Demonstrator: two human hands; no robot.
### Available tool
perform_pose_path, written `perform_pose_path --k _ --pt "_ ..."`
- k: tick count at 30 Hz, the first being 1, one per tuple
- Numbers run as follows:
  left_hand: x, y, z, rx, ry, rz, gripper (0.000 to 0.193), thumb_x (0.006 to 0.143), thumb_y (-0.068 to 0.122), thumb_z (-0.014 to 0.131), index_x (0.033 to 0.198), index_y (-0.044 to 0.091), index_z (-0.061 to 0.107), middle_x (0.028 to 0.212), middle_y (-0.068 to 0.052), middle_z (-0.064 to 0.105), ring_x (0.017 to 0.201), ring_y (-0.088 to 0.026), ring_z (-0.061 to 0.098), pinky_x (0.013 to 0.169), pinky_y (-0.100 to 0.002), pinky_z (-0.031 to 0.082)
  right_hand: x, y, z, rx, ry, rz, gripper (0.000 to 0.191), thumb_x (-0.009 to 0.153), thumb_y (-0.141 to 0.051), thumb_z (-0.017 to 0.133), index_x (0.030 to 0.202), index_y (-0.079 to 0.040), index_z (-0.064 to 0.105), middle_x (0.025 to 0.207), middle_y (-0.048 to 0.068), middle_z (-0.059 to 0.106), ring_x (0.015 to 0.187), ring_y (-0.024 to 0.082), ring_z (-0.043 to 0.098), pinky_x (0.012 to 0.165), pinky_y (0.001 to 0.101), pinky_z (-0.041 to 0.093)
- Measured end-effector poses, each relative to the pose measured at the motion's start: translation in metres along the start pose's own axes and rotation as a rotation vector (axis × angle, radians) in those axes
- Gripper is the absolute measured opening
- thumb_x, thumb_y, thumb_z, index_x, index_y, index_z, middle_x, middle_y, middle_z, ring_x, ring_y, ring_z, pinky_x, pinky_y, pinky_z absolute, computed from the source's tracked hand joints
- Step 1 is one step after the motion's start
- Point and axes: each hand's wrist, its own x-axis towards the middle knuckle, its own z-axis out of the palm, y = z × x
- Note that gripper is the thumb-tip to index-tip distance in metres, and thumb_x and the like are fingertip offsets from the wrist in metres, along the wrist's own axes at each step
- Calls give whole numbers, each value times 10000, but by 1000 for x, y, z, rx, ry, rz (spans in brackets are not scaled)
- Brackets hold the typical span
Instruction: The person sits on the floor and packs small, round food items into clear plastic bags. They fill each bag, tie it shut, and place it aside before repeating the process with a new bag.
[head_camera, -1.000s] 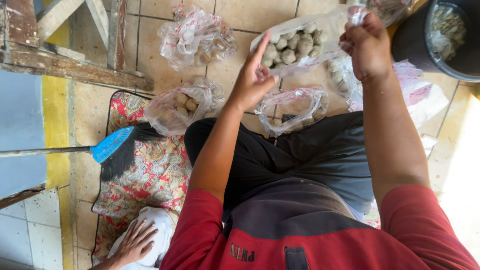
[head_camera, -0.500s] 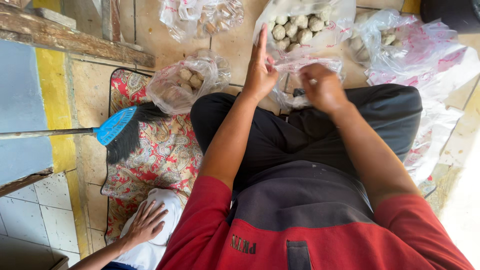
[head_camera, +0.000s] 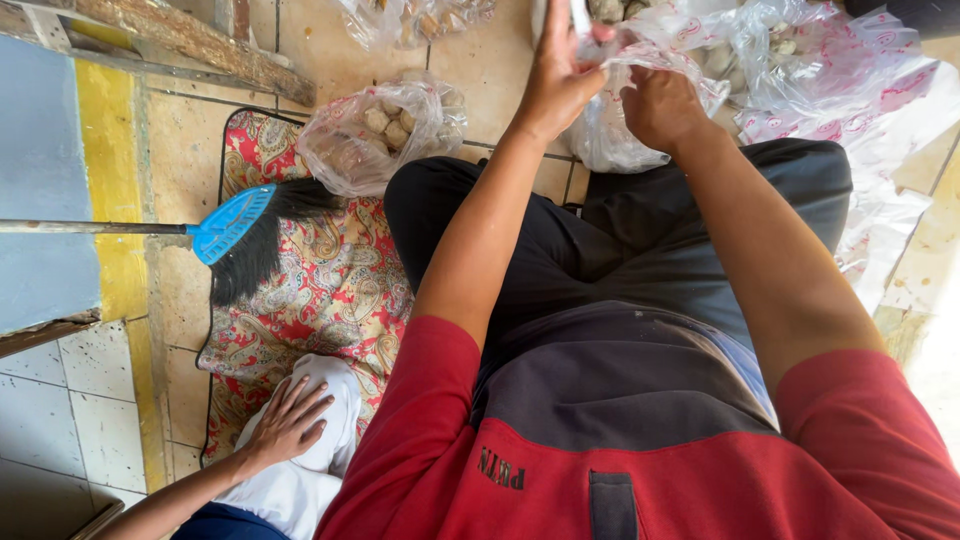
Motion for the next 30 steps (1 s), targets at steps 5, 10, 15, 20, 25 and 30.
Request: perform_pose_path --k 5,10,15,20,25,30 --pt "-13 12 5 208 -167 129 1175 747 -266 552 1655 298 63 1753 -54 71 1091 -162 553 672 -261 598 -19 0 -10 -182 -237 -27 379 985 -157 595 1344 -47 645 1089 252 715 1016 444 687 905 531 544" --pt "-68 28 -10 386 -139 2 1178 739 -262 552 1681 308 133 1788 -53 112 1021 -143 537 673 -206 508 -64 -41 -10 -277 -766 154 372 905 -212 637 1263 -278 714 1180 138 718 1123 360 680 930 491 541" --pt "-81 28 -12 595 -116 49 1124 758 -248 539 1679 302 203 1794 -51 101 1032 -147 600 635 -201 501 -82 -54 2 -224 -750 61 354 881 -213 625 1215 -261 734 1131 147 716 1096 368 671 897 491 547" --pt "-65 24 -6 604 -123 96 1096 776 -232 517 1685 278 179 1802 -39 64 1066 -136 631 628 -212 484 -34 -26 29 -367 -543 193 302 1046 -207 544 1234 -47 719 1193 229 731 1115 373 711 951 496 556" --pt "-47 23 -14 556 -40 208 1127 781 -226 538 1693 256 84 1791 -37 7 1324 -172 584 649 -218 495 1 -25 76 -301 -430 112 456 880 -192 592 1327 -109 630 1308 236 659 1197 394 639 990 530 494" --pt "-37 25 -28 448 10 171 1135 773 -209 540 1685 241 37 1788 -58 24 1077 -168 686 639 -216 491 16 -29 97 -333 -302 142 584 822 -263 666 1376 -106 570 1288 288 629 1173 425 611 998 537 477"
